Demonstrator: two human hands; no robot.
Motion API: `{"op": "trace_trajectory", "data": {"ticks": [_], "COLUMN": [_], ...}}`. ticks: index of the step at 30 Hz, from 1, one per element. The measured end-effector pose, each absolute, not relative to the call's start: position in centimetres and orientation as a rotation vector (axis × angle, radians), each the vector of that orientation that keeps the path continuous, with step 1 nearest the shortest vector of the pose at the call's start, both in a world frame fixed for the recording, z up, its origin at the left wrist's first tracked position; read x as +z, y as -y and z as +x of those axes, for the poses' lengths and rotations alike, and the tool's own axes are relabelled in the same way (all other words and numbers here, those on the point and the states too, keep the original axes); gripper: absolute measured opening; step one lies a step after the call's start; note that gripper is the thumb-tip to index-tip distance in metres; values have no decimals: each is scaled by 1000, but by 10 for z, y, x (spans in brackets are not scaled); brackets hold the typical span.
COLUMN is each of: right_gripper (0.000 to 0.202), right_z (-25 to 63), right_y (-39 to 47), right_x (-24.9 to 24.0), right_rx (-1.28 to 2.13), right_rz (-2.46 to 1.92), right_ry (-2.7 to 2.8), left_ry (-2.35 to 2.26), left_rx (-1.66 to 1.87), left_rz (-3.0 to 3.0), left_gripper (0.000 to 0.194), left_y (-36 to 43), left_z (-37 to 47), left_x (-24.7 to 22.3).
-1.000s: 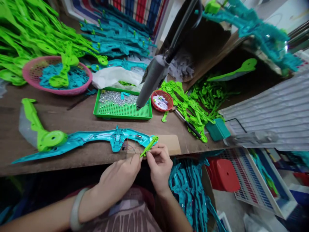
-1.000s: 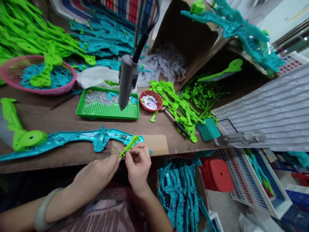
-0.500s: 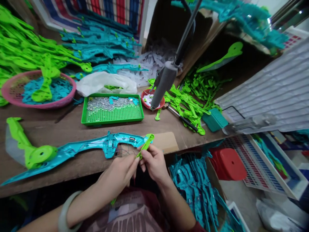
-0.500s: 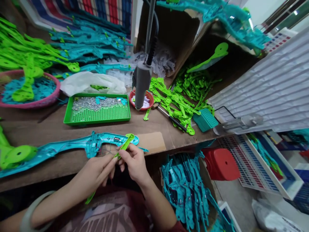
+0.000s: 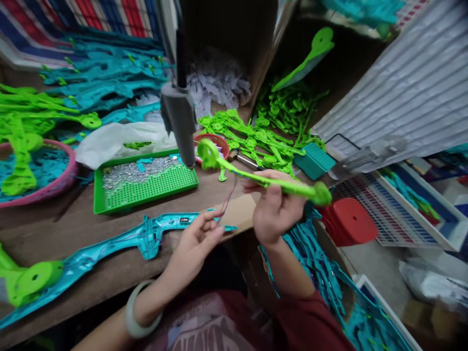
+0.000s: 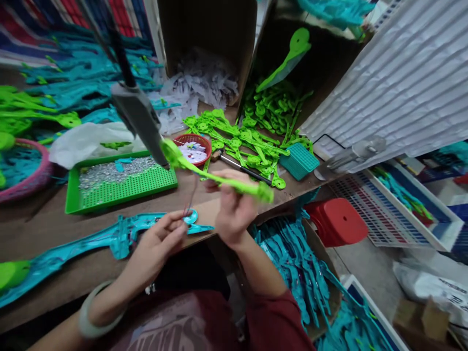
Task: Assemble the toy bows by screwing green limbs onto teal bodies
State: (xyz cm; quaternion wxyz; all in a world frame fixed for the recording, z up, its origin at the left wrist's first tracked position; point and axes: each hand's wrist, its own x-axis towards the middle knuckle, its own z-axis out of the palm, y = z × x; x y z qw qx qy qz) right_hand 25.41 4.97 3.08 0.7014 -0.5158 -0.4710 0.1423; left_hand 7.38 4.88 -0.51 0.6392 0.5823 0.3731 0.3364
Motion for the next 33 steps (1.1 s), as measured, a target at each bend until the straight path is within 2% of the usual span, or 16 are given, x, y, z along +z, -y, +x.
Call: {"op": "trace_trajectory", "data": {"ticks": [2, 6, 13, 19, 28, 33], "right_gripper": [26, 41, 46, 48, 45, 41], "right_z": [267, 285, 300, 309, 312, 320], "right_y": [-58, -66, -84, -87, -101, -103], "right_x": [6, -40, -61, -60, -59, -59], "right_rx": [663, 1159, 1237, 1383, 1440, 1495], "right_rz": [-1210, -1301, -1333, -1391, -1469, -1647], "right_ry": [745, 526, 457, 480, 569, 720], "left_ry": [-1067, -1082, -1153, -1115, -1175, -1024], "left_rx": [875, 875, 728, 561, 567, 561], "left_rz": [1534, 2079, 2511, 2442, 2437, 2484], "left_gripper": [26, 12, 17, 19, 16, 16], "left_y": [-44, -49, -69, -70, -69, -71], "left_z": [62, 38, 50, 43, 44, 43], "left_x": [-10, -22, -37, -46, -49, -45]}}
